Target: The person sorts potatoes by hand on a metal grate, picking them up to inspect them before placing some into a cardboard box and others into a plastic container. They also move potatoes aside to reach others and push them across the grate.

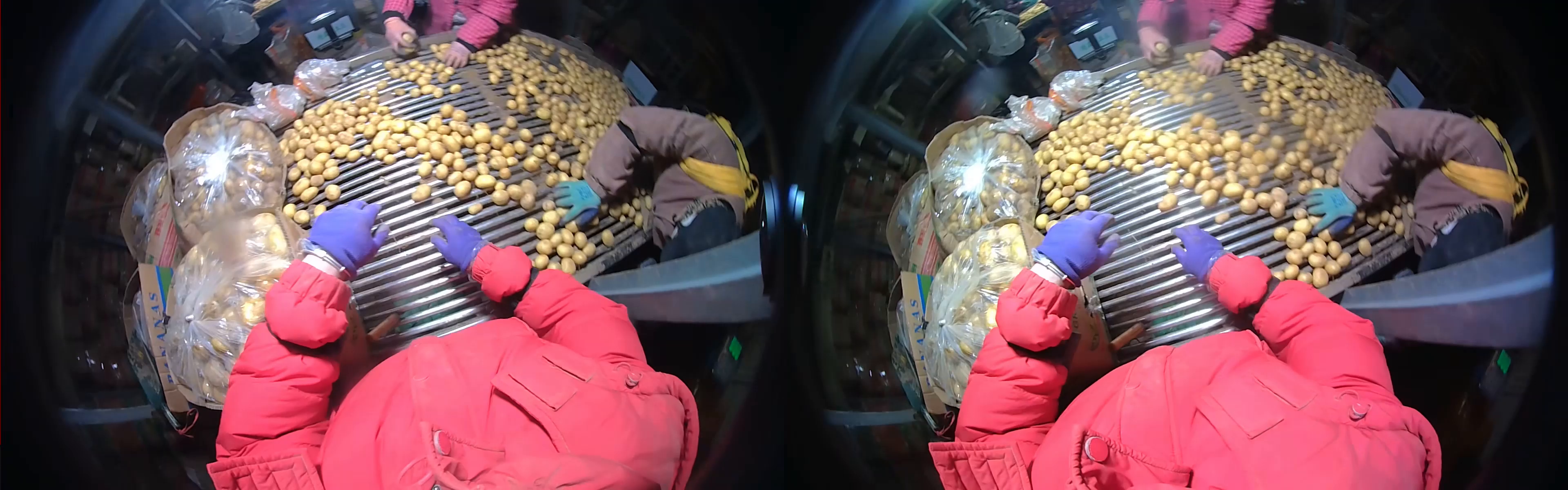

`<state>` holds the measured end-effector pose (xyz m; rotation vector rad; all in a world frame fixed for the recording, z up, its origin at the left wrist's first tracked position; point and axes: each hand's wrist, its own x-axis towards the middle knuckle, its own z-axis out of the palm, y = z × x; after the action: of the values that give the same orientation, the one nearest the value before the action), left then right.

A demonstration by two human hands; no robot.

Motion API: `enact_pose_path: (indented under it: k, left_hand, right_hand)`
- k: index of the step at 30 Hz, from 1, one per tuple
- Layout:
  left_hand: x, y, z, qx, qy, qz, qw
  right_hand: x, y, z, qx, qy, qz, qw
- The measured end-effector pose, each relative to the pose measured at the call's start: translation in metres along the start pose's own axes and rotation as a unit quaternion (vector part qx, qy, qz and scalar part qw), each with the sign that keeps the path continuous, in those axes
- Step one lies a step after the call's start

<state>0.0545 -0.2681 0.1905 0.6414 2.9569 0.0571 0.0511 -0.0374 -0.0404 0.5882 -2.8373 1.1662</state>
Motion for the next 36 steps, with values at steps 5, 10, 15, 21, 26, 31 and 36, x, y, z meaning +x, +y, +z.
enact_pose_path:
  k: [5, 10, 15, 21, 26, 31, 36]
  left_hand:
    - [0.002, 0.003, -0.001, -0.004, -0.025, 0.001, 1.0]
    - [0.001, 0.0, 0.002, -0.054, -0.034, -0.002, 0.998]
    - [0.0, -0.001, 0.001, -0.108, -0.058, -0.011, 0.992]
    - [-0.001, 0.0, -0.001, -0.129, -0.088, -0.034, 0.987]
    - [-0.002, -0.002, 0.002, -0.152, -0.09, -0.028, 0.984]
    - [0.002, -0.002, 0.001, -0.148, -0.109, -0.045, 0.982]
    - [0.004, -0.006, 0.003, -0.161, -0.125, -0.056, 0.977]
  right_hand:
    - [0.069, -0.006, 0.034, -0.186, 0.035, -0.171, 0.967]
    - [0.134, 0.04, 0.057, -0.304, -0.085, -0.218, 0.924]
    - [0.201, 0.122, 0.011, -0.401, -0.053, -0.235, 0.884]
    - [0.235, 0.112, -0.091, -0.466, -0.165, -0.068, 0.867]
    - [0.274, 0.196, -0.114, -0.469, -0.06, 0.091, 0.876]
    - [0.307, 0.127, -0.028, -0.395, 0.084, -0.118, 0.907]
    - [0.3, -0.065, 0.092, -0.138, -0.139, -0.312, 0.93]
